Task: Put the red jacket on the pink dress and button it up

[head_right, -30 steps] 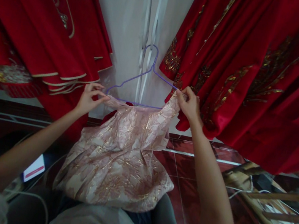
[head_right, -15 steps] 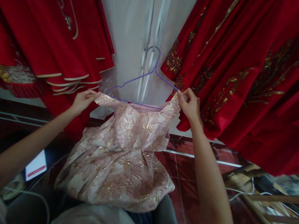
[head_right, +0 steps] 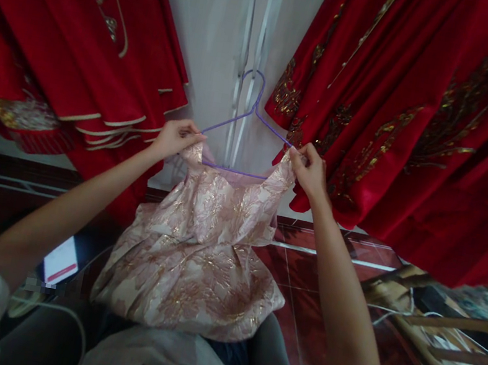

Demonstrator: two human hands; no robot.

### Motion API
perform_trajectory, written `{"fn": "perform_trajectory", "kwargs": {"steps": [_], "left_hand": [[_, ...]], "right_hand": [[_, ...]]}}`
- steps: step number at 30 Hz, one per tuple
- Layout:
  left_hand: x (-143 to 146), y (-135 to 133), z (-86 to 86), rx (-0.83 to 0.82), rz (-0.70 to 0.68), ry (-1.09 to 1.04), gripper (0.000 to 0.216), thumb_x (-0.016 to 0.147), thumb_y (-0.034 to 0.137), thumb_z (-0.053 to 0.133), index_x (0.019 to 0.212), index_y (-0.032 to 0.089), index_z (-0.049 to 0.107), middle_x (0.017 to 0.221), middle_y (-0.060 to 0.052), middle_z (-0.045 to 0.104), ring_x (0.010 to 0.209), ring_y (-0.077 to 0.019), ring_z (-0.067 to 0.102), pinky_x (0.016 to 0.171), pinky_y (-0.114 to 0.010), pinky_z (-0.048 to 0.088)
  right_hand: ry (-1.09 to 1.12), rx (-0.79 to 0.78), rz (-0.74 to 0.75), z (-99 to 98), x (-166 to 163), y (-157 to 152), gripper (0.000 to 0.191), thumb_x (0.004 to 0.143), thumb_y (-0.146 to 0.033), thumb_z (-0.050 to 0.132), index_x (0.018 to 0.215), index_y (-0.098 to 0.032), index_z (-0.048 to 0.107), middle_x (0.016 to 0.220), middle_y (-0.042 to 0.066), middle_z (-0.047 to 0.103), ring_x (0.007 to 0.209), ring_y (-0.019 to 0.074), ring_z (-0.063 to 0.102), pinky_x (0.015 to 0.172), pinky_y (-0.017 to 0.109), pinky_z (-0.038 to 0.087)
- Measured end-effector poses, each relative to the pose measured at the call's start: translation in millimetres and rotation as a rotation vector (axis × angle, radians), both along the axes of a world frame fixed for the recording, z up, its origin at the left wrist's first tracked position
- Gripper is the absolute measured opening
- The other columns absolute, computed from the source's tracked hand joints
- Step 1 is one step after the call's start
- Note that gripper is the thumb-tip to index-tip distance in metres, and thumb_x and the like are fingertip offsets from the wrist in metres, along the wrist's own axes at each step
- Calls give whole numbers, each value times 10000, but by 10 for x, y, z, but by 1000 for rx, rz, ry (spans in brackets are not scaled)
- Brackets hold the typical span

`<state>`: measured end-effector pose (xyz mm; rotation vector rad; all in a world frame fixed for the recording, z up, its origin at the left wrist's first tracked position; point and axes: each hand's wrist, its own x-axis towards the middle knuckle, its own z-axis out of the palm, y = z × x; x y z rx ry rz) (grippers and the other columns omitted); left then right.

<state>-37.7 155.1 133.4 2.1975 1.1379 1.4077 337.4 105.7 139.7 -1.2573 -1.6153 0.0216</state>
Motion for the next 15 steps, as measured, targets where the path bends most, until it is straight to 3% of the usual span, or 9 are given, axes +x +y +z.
{"fn": "perform_trajectory", "kwargs": {"steps": [4, 7, 9, 12, 15], "left_hand": [[55, -20, 153, 16, -16, 197, 425, 746, 567, 643, 724, 143, 626, 678, 0, 629, 662, -133, 569, 634, -234, 408], [-83, 56, 81, -163, -58, 111, 512, 784, 631, 560, 624, 144, 577, 563, 12, 539, 580, -117, 507, 557, -237, 359], [-198, 128, -65, -347, -47, -95, 604, 843, 697, 389, 622, 159, 555, 552, -5, 528, 562, -120, 493, 537, -253, 364], [-339, 196, -435, -538, -43, -281, 644, 910, 656, 175, 751, 182, 581, 664, -52, 613, 620, -136, 543, 609, -287, 443], [-404, 164, -934, -682, -10, -188, 347, 788, 493, 582, 825, 149, 605, 729, -61, 652, 709, -172, 600, 737, -343, 487]], "right_hand": [[12, 35, 26, 0, 48, 58, 434, 808, -640, 545, 684, -227, 498, 586, -17, 458, 545, 130, 413, 531, 275, 368], [37, 39, 60, -29, 60, 112, 446, 818, -639, 538, 662, -226, 473, 578, -20, 444, 543, 130, 413, 520, 278, 355], [50, 41, 73, -53, 52, 135, 447, 816, -639, 542, 659, -227, 468, 580, -22, 439, 551, 132, 417, 522, 279, 355], [54, 51, 88, -73, 47, 150, 432, 820, -614, 558, 654, -226, 464, 594, -21, 447, 569, 135, 425, 547, 282, 365], [54, 47, 104, -68, 70, 164, 414, 829, -575, 575, 645, -224, 456, 604, -21, 456, 577, 136, 431, 565, 285, 368]]}}
